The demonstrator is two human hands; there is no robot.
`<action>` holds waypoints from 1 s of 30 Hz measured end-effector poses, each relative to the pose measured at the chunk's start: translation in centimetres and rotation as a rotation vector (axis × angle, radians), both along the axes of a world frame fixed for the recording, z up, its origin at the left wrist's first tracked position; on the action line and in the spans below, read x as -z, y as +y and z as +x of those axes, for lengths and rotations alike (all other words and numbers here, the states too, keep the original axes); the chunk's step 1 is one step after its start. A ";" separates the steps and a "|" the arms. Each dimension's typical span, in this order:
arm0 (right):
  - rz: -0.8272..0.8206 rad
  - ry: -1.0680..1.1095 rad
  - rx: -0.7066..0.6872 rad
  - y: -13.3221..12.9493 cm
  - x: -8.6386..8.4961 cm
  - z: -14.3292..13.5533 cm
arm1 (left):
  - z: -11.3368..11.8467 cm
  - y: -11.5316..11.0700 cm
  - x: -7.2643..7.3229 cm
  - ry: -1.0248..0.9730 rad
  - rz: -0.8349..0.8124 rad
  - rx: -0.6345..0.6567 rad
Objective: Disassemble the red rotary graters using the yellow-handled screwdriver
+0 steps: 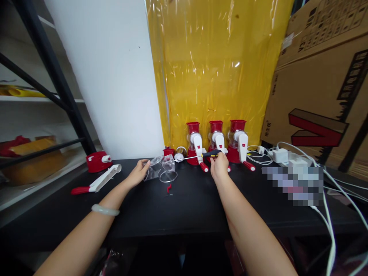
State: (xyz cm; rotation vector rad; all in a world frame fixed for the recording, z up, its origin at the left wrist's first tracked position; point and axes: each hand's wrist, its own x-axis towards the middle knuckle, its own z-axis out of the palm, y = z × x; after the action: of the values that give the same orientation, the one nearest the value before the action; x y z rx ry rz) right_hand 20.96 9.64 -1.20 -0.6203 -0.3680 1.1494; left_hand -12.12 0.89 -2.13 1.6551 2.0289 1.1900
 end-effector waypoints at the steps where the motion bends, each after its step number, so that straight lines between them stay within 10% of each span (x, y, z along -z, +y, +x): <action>1: -0.006 0.002 -0.003 0.0 0.0 0.0 | 0.0 0.0 0.0 0.000 0.005 -0.003; 30: 0.064 -0.088 0.034 0.4 0.2 0.2 | 0.4 -0.3 -0.4 -0.020 0.027 -0.014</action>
State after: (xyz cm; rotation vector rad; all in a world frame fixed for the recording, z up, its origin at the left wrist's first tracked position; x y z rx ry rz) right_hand 21.13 10.05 -1.40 -0.6202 -0.4665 1.0762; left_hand -11.76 0.59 -1.74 1.6375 2.0239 1.2393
